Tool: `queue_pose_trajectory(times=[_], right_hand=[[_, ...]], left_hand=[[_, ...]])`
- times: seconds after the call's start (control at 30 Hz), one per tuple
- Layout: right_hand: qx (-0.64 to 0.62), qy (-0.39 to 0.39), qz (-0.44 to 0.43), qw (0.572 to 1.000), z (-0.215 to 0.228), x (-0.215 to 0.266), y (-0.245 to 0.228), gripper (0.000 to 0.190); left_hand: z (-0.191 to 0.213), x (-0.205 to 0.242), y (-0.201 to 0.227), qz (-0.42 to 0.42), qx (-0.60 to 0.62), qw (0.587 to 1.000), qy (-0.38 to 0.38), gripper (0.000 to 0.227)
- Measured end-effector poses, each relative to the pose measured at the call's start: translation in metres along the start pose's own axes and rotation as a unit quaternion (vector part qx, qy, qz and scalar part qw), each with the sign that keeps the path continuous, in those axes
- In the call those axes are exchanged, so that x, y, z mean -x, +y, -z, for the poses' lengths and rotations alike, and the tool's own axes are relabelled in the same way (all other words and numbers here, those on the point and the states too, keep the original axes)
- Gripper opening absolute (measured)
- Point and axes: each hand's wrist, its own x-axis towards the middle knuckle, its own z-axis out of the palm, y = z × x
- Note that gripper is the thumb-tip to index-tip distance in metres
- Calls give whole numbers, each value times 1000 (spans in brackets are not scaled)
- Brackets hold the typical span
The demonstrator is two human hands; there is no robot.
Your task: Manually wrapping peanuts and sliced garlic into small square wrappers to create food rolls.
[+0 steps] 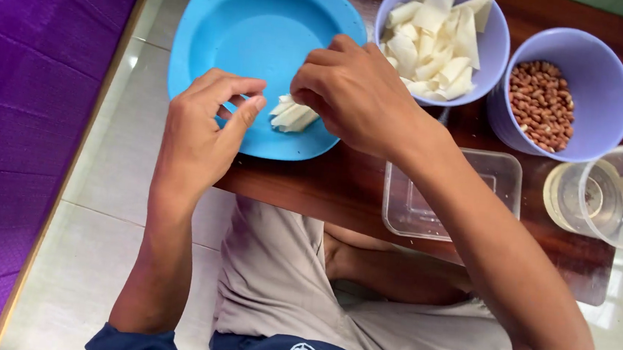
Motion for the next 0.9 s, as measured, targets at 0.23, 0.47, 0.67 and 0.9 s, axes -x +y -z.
queue_pose_trajectory(times=[0.23, 0.47, 0.67, 0.9], right_hand=[[24, -112, 24, 993, -23, -42, 12, 11], [34, -175, 8, 984, -27, -52, 13, 13], [53, -173, 10, 983, -25, -46, 16, 9], [57, -180, -7, 982, -23, -45, 16, 12]], left_hand=[[-10, -12, -33, -5, -130, 991, -4, 17], [-19, -14, -46, 18, -185, 982, -9, 11], [-23, -15, -47, 34, -207, 978, -23, 13], [-23, -16, -47, 38, -209, 977, -35, 14]])
